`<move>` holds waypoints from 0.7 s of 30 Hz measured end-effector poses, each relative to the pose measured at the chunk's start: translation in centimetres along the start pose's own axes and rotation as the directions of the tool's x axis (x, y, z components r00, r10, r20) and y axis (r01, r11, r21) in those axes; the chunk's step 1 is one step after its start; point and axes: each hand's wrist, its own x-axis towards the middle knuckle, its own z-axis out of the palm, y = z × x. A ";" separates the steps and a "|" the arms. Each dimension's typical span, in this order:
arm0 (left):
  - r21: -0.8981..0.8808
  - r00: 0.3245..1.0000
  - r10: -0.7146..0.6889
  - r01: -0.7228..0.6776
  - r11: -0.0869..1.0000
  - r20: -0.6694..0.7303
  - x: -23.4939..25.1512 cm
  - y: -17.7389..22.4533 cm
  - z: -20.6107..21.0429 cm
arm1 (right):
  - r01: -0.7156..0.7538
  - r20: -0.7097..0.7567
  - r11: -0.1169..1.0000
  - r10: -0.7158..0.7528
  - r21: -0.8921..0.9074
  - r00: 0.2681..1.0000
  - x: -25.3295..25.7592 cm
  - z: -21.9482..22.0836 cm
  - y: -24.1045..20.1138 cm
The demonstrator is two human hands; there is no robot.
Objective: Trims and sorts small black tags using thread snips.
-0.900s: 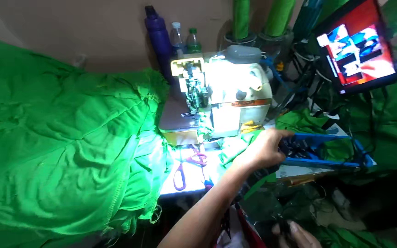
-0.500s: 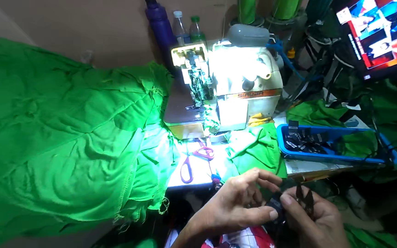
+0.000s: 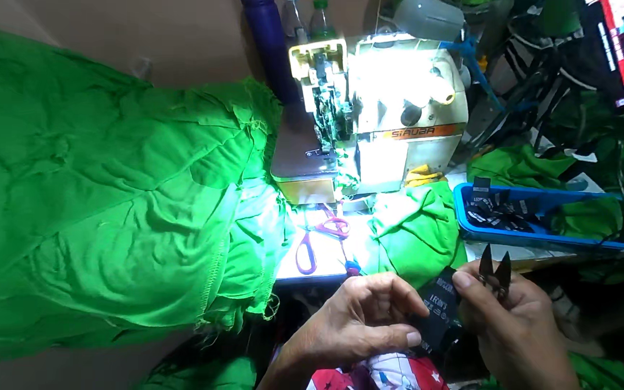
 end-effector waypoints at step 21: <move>0.012 0.995 -0.100 0.099 0.995 0.009 -0.5 -0.2 -1.8 | -0.314 0.439 0.940 0.341 -0.137 0.831 -3.5 -2.2 0.6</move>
